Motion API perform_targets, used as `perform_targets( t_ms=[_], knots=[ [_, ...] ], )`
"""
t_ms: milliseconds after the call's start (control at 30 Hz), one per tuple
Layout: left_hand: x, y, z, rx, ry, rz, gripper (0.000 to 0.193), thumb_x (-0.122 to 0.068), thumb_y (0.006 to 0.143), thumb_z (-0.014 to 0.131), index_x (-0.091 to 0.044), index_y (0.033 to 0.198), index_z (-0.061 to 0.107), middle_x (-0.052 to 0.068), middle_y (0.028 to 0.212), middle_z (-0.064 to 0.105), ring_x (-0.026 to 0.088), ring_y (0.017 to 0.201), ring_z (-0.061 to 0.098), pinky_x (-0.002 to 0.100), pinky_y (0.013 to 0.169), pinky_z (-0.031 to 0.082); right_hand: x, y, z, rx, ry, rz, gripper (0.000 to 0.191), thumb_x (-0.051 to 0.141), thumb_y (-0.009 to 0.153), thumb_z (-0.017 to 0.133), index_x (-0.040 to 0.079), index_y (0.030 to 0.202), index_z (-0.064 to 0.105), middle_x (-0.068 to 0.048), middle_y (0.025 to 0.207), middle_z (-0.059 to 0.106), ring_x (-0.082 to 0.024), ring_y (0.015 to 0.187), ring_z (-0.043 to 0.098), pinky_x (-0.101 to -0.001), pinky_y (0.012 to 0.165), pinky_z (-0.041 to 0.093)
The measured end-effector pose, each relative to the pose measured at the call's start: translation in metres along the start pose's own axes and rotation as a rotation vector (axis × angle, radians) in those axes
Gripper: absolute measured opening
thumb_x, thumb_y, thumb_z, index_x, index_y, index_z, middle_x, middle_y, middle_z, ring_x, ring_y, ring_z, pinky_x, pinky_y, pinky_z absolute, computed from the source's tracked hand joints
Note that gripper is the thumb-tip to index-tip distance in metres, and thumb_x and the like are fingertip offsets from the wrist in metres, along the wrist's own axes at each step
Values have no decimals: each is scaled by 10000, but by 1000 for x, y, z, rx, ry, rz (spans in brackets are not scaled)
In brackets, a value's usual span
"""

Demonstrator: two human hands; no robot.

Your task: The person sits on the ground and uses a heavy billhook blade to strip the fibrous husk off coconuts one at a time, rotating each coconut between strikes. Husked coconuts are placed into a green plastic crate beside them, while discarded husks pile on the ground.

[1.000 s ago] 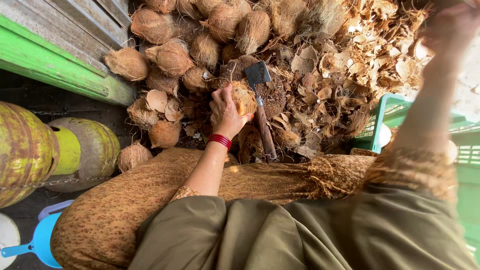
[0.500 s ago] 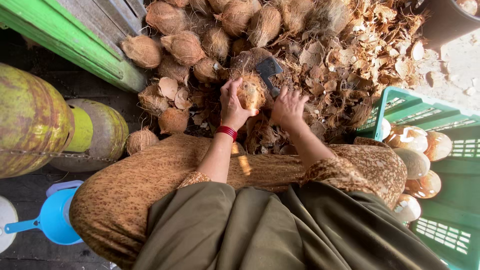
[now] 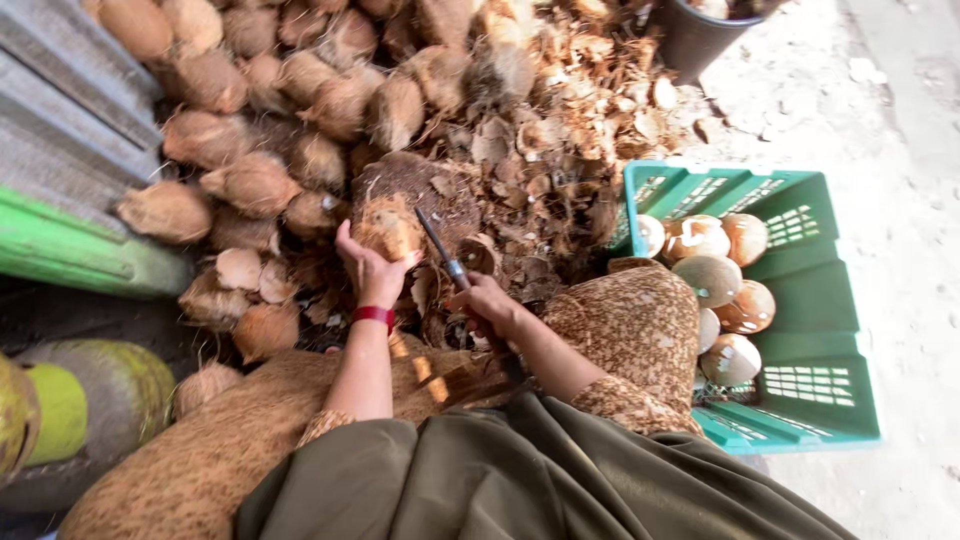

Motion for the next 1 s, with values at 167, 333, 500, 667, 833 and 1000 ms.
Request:
perform_targets(
  t_ms=[167, 333, 500, 667, 833, 1000],
  knots=[
    [9, -8, 4, 44, 58, -198, 1169, -232, 588, 1012, -202, 1466, 241, 266, 1441, 304, 419, 1316, 408, 552, 1129, 412, -5, 16, -6, -64, -121, -35, 220, 33, 784, 723, -19, 944, 581, -78, 750, 599, -208, 665, 572, -333, 574, 508],
    [16, -7, -7, 60, -41, -199, 1084, -210, 534, 982, -250, 1419, 357, 214, 1482, 423, 376, 1365, 456, 550, 1139, 423, 12, -4, -8, -184, -327, -325, 84, 46, 909, 625, -15, 969, 628, -29, 828, 610, -163, 707, 646, -278, 635, 545],
    [15, 10, -10, 331, 40, -200, 1103, -201, 464, 969, -259, 1415, 411, 153, 1523, 499, 332, 1437, 428, 525, 1205, 389, 28, -25, 6, -25, -32, -408, 336, -39, 866, 531, 112, 1165, 537, -23, 758, 603, -119, 585, 555, -258, 467, 474],
    [1, 12, 4, 307, 119, -188, 1278, -136, 459, 1004, -264, 1479, 244, 194, 1585, 224, 369, 1450, 304, 560, 1185, 331, 22, -22, 6, -11, -65, -189, 156, 14, 902, 651, 54, 1011, 546, -42, 642, 520, -142, 465, 453, -292, 381, 398],
    [-7, -1, 8, 130, 113, -156, 1311, -232, 436, 1046, -275, 1457, 225, 199, 1523, 227, 394, 1404, 352, 550, 1165, 395, 29, -20, -3, -75, 4, -394, 130, 56, 903, 699, 45, 1001, 614, -14, 668, 569, -92, 518, 497, -241, 433, 425],
    [10, 8, 4, 246, 107, -149, 1235, -195, 412, 1028, -295, 1413, 311, 184, 1518, 298, 371, 1402, 381, 564, 1121, 440, 19, -6, 4, 30, 107, -376, 199, 9, 850, 722, 29, 1030, 641, -14, 713, 601, -95, 531, 523, -259, 427, 432]
  ],
)
Point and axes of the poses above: each hand's wrist, its own y-axis towards the middle knuckle, its own z-axis out of the palm, x = y × z, the point moved 7 cm from there along y, towards the middle knuckle
